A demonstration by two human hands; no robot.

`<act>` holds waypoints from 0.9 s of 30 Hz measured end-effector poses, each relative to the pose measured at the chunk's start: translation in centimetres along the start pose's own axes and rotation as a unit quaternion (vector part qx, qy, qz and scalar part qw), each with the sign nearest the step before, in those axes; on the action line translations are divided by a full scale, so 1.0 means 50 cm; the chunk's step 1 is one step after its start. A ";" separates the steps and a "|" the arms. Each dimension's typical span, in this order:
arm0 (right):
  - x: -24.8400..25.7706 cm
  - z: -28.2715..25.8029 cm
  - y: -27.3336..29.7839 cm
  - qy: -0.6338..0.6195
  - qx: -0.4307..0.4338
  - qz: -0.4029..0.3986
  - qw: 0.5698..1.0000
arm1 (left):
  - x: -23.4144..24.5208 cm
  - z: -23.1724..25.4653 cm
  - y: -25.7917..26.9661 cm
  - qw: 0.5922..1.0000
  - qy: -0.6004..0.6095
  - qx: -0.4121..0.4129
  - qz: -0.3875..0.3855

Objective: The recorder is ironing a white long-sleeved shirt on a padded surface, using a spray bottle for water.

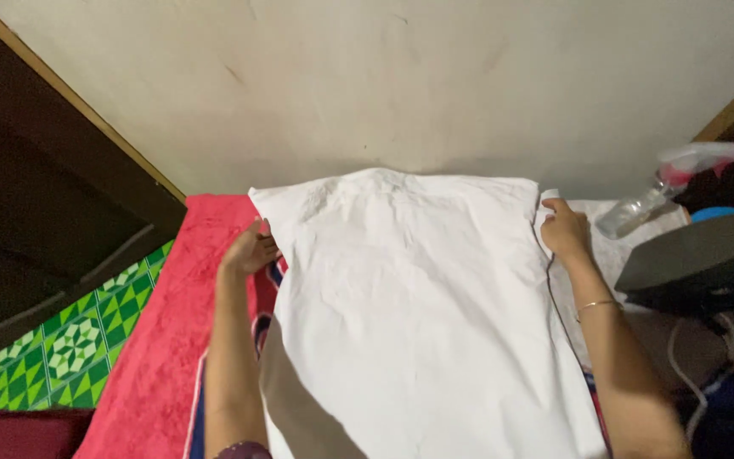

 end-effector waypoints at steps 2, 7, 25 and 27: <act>-0.008 -0.003 -0.030 -0.001 -0.049 0.003 0.999 | -0.020 0.026 -0.041 0.998 0.050 -0.024 -0.023; -0.082 0.112 -0.110 -0.179 -0.040 -0.012 0.983 | -0.072 0.050 -0.064 0.988 0.104 -0.082 -0.074; -0.028 -0.045 -0.004 0.316 0.029 0.104 0.943 | 0.007 0.093 0.149 0.857 -0.323 -0.215 0.338; -0.012 -0.118 0.055 0.412 0.115 0.146 0.892 | -0.036 0.050 0.190 0.891 -0.360 -0.112 0.252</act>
Point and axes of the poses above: each hand's wrist, its own y-axis away from the middle knuckle, its own x-axis out of the back of the hand, z = x × y, the point moved 9 cm from there along -y, towards the middle knuckle, and after that the axes turned 13 degrees about -y, right-handed, at the moved point
